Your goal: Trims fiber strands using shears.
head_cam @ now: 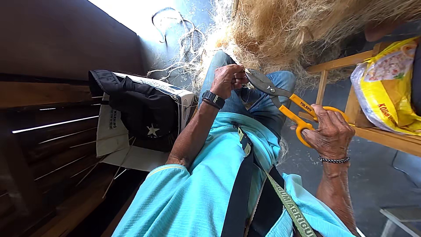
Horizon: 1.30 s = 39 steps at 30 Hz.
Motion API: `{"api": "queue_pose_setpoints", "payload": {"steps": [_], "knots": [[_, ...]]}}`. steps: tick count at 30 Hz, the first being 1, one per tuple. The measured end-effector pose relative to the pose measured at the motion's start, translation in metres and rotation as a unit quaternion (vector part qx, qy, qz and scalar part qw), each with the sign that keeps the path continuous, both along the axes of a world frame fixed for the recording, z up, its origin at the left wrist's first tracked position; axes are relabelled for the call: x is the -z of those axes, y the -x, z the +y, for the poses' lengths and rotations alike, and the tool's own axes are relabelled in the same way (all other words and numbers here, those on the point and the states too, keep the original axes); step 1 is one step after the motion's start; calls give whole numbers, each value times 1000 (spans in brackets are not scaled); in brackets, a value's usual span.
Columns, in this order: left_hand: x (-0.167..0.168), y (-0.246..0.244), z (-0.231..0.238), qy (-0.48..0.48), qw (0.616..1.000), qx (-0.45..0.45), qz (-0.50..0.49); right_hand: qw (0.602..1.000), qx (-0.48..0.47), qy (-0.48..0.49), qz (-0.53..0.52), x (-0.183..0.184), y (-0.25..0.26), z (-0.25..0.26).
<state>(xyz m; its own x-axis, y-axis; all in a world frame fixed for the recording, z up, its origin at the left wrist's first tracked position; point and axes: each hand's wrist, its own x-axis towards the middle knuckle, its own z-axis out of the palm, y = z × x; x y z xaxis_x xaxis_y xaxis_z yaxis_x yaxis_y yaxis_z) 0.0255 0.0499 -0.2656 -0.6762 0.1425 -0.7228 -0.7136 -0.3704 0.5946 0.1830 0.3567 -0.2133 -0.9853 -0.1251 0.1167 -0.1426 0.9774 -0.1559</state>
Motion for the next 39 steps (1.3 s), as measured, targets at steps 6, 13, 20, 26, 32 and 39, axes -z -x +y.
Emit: {"api": "queue_pose_setpoints", "payload": {"steps": [6, 13, 20, 26, 32, 39], "knots": [[1, 0, 0, -43, 999, -10, -12, 1000, 2, 3, -6, -1, 0, -1], [-1, -2, 0, -57, 998, -7, -20, 1000, 1, -5, 9, -3, 0, 0], [-2, -4, 0, -51, 998, -20, 11, 1000, -1, 2, 3, -4, 1, 1], [-2, -7, -1, -58, 997, -22, 39, 1000, -2, 13, -3, -4, 1, 2], [1, -10, 0, -58, 997, -22, 41, 1000, -5, 24, -15, -3, -1, 4], [3, -11, -1, -65, 997, -17, 47, 998, -4, 43, -37, 0, -3, 5]]}}
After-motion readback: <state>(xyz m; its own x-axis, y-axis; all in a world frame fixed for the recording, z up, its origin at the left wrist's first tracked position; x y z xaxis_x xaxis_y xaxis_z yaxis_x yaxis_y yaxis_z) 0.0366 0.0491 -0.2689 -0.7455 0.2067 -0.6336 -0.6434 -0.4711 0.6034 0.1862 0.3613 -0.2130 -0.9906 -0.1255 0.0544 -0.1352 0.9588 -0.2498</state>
